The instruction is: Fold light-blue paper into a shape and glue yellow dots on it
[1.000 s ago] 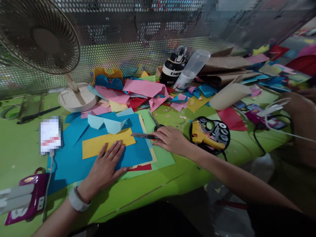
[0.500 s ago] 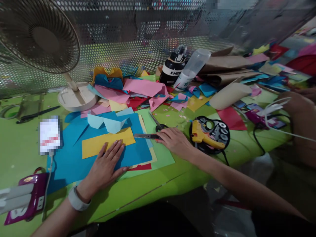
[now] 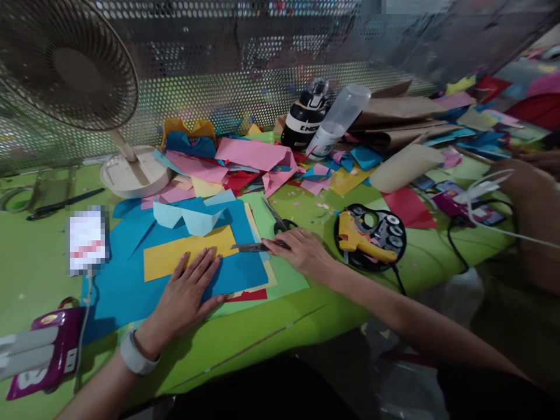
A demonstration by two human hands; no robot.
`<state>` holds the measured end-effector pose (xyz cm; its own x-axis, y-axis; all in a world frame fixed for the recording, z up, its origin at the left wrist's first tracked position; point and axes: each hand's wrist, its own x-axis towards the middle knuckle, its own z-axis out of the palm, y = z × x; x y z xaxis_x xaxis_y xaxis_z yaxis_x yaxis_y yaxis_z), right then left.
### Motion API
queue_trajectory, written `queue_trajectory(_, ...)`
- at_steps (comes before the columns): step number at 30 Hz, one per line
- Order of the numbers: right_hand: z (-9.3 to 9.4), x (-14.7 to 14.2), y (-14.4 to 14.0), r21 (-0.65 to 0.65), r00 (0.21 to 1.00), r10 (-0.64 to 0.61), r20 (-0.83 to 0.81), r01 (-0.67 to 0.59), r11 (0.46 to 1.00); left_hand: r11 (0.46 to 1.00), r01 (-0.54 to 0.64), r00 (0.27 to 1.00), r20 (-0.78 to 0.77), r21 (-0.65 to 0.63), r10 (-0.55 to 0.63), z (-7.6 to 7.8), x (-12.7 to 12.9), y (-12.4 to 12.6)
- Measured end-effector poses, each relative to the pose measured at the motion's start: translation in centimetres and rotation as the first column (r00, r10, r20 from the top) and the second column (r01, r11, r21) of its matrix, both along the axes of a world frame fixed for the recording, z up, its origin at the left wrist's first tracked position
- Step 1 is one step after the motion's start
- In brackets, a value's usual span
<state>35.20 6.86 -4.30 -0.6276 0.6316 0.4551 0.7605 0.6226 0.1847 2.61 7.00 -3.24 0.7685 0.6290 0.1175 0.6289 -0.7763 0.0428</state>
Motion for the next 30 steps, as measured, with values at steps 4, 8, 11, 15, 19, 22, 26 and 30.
queue_trajectory(4,-0.2,0.3,0.5,-0.023,0.999,-0.003,0.034,0.004,1.000,1.000,-0.005,1.000,-0.001,-0.015,0.005,0.1,0.0,0.0)
queue_trajectory(8,-0.1,0.7,0.4,-0.061,0.998,0.008,0.063,-0.004,0.998,1.000,-0.008,1.000,0.005,-0.027,0.008,0.1,0.1,0.0)
queue_trajectory(11,0.1,0.9,0.0,-0.081,0.997,0.013,0.080,-0.006,0.997,1.000,-0.009,1.000,-0.009,-0.028,0.008,0.2,0.1,0.0)
queue_trajectory(15,0.3,1.0,-0.3,-0.111,0.998,0.005,0.058,0.001,0.994,1.000,-0.002,1.000,-0.022,-0.023,0.002,0.2,0.1,0.0)
queue_trajectory(19,0.5,0.8,-0.2,-0.108,1.000,-0.008,0.017,0.010,0.994,1.000,-0.006,1.000,-0.026,-0.023,0.005,0.2,0.1,0.0)
queue_trajectory(22,0.8,1.1,-0.3,-0.116,1.000,-0.016,0.009,0.017,0.993,1.000,-0.001,1.000,-0.020,-0.026,0.001,0.2,0.0,-0.1)
queue_trajectory(26,0.8,1.1,-0.3,-0.108,0.999,-0.042,-0.005,0.041,0.993,1.000,0.001,1.000,-0.003,-0.030,-0.002,0.2,0.0,-0.1)
queue_trajectory(30,0.2,0.3,0.0,-0.106,0.998,-0.044,-0.033,0.041,0.994,1.000,-0.002,1.000,0.002,-0.022,0.002,0.2,0.1,-0.1)
